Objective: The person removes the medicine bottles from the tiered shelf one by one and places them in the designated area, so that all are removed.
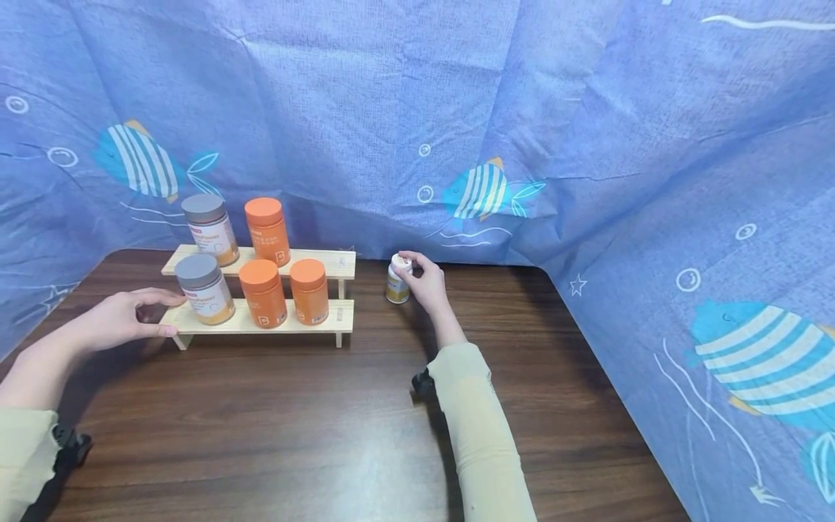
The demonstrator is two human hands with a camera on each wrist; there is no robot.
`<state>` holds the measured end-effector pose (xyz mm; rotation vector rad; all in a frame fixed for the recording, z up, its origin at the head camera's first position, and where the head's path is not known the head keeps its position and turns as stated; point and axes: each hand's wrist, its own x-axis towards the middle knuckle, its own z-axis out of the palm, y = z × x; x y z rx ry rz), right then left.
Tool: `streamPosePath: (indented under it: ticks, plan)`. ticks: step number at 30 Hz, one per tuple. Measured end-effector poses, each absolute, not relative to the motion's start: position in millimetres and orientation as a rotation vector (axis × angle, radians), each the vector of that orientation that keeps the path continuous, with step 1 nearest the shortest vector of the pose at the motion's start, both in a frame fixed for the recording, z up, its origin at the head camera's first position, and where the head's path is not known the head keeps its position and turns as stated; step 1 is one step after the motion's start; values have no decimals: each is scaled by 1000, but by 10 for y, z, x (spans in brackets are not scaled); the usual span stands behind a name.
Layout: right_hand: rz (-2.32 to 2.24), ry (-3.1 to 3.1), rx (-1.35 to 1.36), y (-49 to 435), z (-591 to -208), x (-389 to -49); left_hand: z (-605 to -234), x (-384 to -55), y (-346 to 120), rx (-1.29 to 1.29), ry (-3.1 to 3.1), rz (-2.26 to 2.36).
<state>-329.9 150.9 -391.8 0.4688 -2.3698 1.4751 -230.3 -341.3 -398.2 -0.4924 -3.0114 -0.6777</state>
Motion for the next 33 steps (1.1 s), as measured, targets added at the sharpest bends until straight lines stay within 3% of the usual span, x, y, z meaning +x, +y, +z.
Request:
streamPosePath:
  ticks: [12, 33]
  plan:
    - [1494, -2381, 457, 1651, -4108, -3421, -4041, -2309, -3382, -484, -3013, -699]
    - [1325, -2507, 526, 1470, -3464, -3243, -3957, -2293, -3406, -490, -3006, -698]
